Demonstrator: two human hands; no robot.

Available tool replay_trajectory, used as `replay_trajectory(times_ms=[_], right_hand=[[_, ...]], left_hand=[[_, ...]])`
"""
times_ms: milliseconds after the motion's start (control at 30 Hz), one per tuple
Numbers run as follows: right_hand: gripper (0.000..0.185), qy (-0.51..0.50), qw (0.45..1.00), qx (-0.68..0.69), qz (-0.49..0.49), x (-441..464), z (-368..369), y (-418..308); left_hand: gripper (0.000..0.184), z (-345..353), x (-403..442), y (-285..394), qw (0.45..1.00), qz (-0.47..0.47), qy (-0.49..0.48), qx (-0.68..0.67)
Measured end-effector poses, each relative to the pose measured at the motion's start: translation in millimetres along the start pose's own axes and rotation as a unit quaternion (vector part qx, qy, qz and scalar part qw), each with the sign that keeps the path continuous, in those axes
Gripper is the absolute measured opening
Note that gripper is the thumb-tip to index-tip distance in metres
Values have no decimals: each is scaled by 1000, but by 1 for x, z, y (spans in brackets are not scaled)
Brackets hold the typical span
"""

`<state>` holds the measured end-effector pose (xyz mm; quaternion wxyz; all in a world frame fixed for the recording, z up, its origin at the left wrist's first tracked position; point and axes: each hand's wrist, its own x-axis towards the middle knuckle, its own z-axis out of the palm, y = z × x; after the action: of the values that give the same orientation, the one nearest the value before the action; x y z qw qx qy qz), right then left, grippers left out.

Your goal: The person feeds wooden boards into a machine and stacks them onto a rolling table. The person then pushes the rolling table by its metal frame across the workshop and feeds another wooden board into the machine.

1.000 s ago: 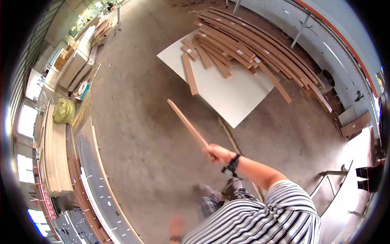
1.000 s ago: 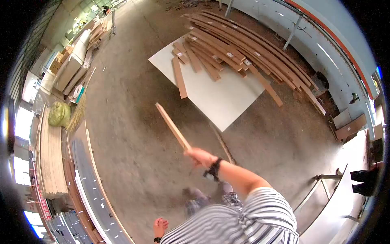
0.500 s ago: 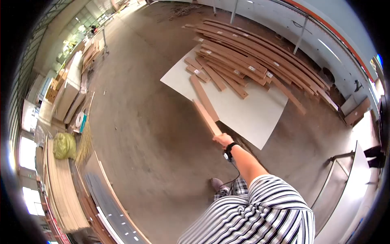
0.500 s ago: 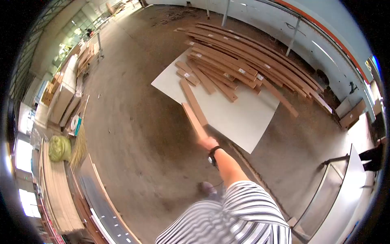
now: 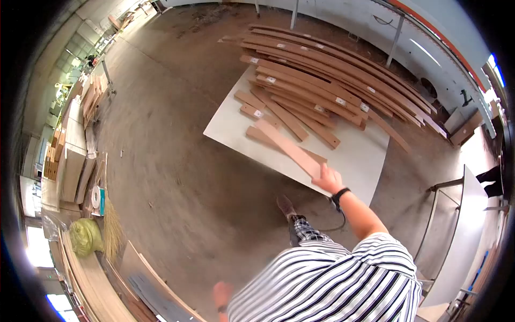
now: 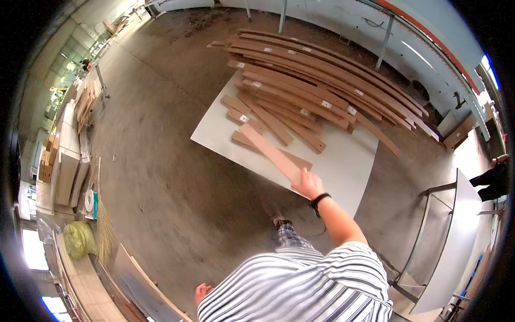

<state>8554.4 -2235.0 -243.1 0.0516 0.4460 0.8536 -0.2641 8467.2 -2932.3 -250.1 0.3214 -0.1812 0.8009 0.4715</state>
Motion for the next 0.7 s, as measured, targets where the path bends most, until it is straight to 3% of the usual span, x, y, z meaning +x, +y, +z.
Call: replay_trajectory(times_ms=[33, 67, 100, 167, 233, 267, 367, 400, 433, 500, 567, 700], right_hand=[[68, 14, 1000, -16, -3, 25, -2, -7], [69, -15, 1000, -23, 15, 57, -13, -25], [71, 30, 996, -74, 37, 76, -13, -30], [78, 116, 976, -175, 65, 113, 0, -33], [86, 30, 982, -113, 152, 148, 20, -53], [86, -13, 983, -97, 153, 154, 25, -76], [76, -163, 976, -132, 49, 175, 84, -145], [68, -273, 959, -78, -2, 194, 121, -157], [61, -258, 961, -88, -46, 189, 136, -195], [56, -347, 909, -64, -222, 219, 187, -250], [54, -332, 905, 7, -265, 239, 188, -328], [46, -235, 953, 52, -183, 332, 194, -442]], left_hand=[[26, 2, 5, 25, 997, 18, -9, 75], [21, 27, -12, 94, 998, -21, 34, -48], [23, 13, 22, 88, 996, 18, -8, 83], [26, 22, 21, 146, 997, 41, -3, 72], [28, 14, 49, 156, 997, 60, 12, -50], [27, 1, 68, 155, 999, 33, 8, -38], [22, -19, 114, 148, 997, 36, 62, -33], [22, -27, 130, 144, 991, 66, 82, 88], [22, -39, 151, 132, 968, 96, 101, 208], [20, -55, 182, 142, 951, 61, 118, 278], [19, -78, 224, 163, 945, 27, 124, 302], [16, -146, 321, 235, 935, 22, 129, 331]])
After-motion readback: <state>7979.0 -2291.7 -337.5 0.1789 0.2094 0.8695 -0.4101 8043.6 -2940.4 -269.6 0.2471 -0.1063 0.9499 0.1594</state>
